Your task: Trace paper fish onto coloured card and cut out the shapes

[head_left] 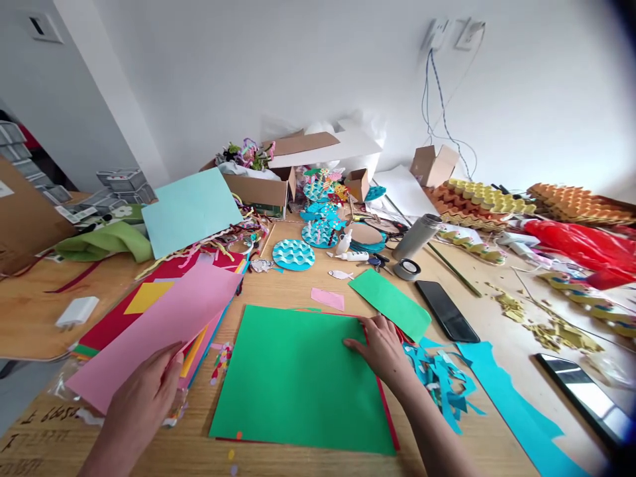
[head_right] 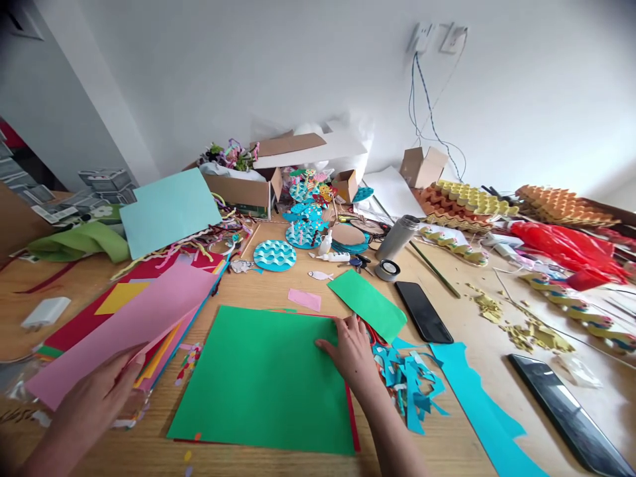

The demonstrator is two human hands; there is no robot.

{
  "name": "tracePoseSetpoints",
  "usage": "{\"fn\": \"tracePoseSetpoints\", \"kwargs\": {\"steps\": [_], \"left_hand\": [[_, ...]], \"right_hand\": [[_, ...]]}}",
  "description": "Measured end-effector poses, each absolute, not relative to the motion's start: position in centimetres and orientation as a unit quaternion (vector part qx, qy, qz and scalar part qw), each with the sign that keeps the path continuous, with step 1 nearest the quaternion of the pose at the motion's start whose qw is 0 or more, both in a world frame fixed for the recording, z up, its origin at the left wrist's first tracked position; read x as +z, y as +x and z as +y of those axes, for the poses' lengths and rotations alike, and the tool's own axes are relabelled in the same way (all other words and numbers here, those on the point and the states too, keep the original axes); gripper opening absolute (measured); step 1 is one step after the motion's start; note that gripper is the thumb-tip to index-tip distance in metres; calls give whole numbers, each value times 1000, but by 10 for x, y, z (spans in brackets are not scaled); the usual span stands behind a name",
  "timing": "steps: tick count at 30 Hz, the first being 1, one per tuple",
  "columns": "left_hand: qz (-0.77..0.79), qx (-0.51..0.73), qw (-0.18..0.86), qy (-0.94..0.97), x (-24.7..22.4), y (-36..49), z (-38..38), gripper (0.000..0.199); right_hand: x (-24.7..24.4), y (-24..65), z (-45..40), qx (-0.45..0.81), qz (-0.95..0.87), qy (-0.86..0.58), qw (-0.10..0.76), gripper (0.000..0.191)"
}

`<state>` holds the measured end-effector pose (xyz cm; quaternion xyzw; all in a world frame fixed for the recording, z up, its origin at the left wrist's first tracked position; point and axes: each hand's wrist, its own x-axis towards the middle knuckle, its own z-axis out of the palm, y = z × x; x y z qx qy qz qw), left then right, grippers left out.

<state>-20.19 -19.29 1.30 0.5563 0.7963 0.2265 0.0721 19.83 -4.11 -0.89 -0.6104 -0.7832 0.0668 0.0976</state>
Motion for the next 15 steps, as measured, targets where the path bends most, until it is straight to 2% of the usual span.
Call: {"fn": "tracePoseSetpoints", "kwargs": {"steps": [6,10,15], "left_hand": [[810,222,64,539,20,-206,-193,49],[809,228,63,537,18,-209,-196,43],[804,225,70,546,12,-211,-196,44]], "right_hand": [[-11,196,-40,97,-773,-618,109,38],[-10,191,-45,65,-770,-622,126,34],[-8,185,-55,25,-762,-634,130,34]]}}
